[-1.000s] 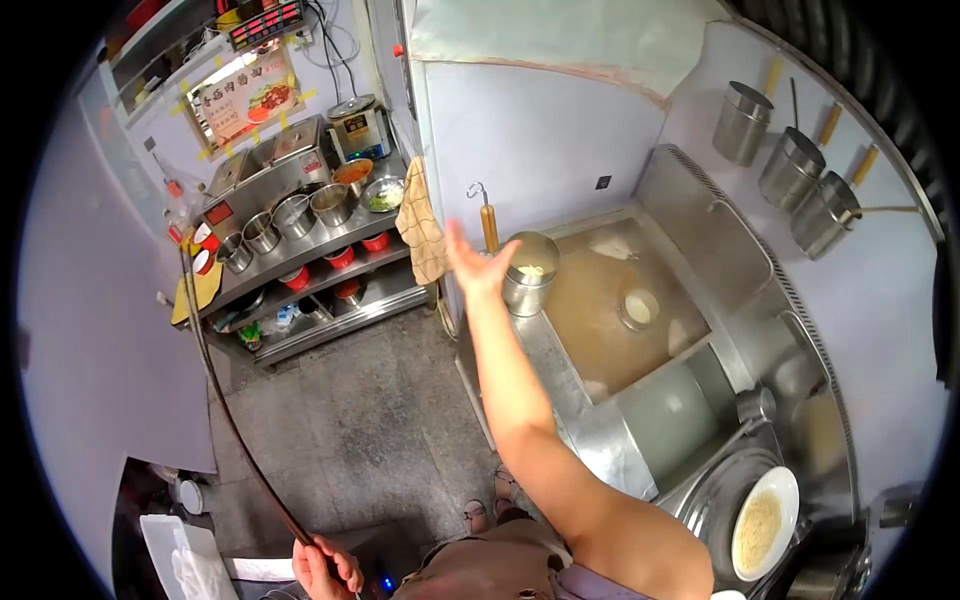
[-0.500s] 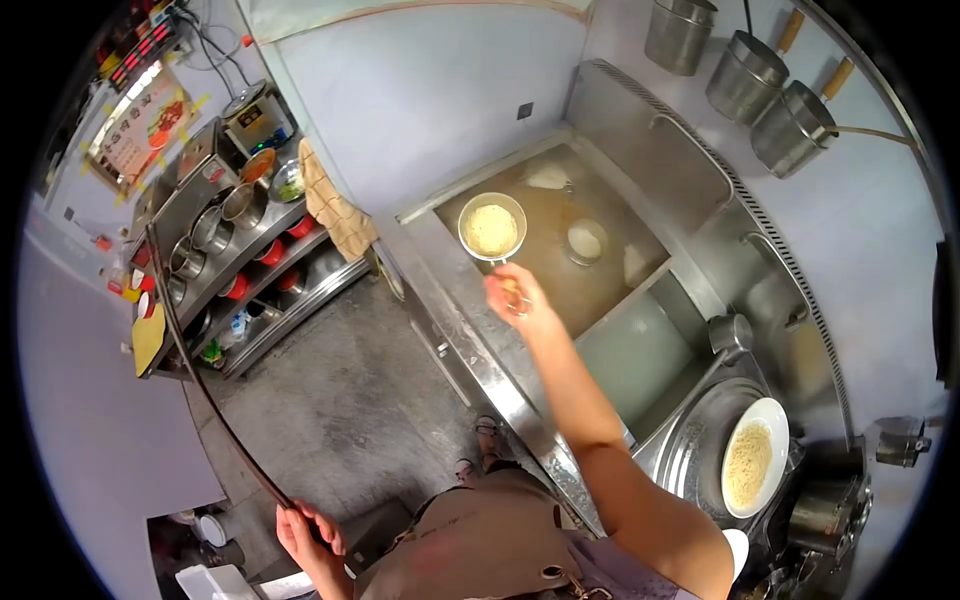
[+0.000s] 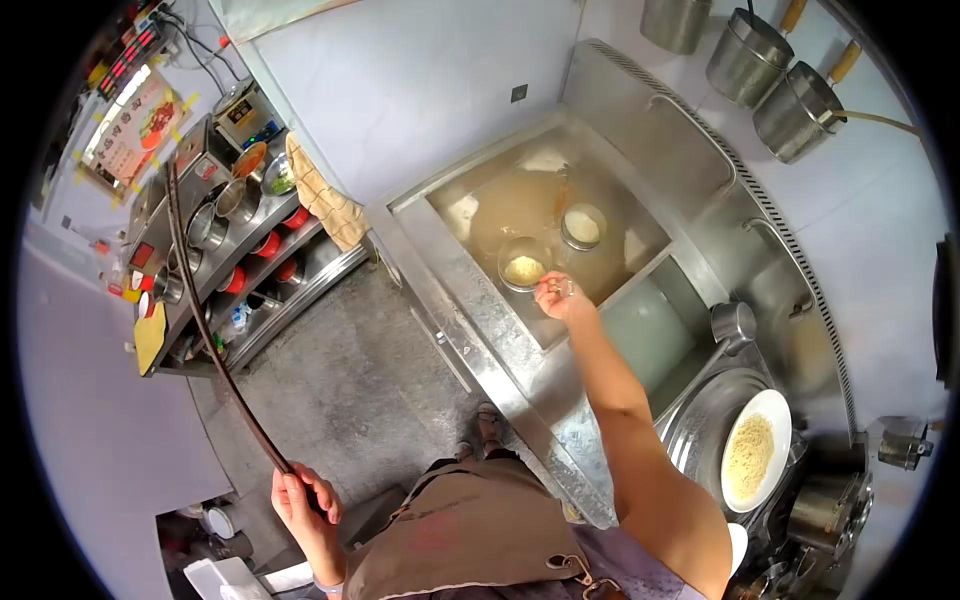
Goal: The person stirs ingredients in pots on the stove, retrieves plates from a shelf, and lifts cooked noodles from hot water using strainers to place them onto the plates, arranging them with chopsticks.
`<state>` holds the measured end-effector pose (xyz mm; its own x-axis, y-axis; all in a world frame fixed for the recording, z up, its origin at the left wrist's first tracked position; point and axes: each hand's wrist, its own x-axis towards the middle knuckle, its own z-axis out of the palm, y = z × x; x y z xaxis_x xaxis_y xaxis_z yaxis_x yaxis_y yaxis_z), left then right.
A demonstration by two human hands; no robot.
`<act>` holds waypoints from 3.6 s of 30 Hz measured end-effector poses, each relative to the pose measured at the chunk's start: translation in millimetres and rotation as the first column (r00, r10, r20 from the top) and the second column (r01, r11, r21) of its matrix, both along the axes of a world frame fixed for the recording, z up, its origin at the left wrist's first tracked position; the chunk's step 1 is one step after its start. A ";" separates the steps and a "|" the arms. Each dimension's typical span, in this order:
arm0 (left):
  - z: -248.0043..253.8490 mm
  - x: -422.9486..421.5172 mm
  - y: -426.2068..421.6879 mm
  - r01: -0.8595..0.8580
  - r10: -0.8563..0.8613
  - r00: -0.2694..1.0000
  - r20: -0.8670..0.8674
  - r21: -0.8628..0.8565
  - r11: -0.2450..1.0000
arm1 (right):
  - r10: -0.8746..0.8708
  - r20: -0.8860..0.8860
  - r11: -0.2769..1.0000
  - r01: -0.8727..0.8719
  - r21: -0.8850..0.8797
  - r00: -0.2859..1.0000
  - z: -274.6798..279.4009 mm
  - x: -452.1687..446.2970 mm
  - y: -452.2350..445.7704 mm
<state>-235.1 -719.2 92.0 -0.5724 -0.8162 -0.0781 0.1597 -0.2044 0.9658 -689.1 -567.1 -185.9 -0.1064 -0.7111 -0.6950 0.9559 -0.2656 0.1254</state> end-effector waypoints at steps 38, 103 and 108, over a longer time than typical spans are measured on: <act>-73.1 23.9 -88.3 0.324 -0.297 0.941 -0.161 0.185 0.928 | -0.242 -0.060 0.928 0.213 -0.306 0.968 130.0 80.8 65.8; -78.5 -11.9 -49.8 0.337 -0.325 0.939 -0.115 0.111 0.935 | -0.202 -0.642 0.925 0.360 0.123 0.739 114.6 110.8 55.3; -70.2 -15.4 -39.5 0.420 -0.412 0.906 -0.095 0.084 0.904 | -0.355 -0.055 0.924 0.341 -0.170 0.933 106.0 94.7 83.1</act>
<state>-250.5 -758.7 21.8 -0.8653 -0.4929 -0.0911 0.1090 -0.3623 0.9257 -594.4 -484.0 -79.9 -0.4196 -0.7167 -0.5570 0.8154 -0.5673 0.1157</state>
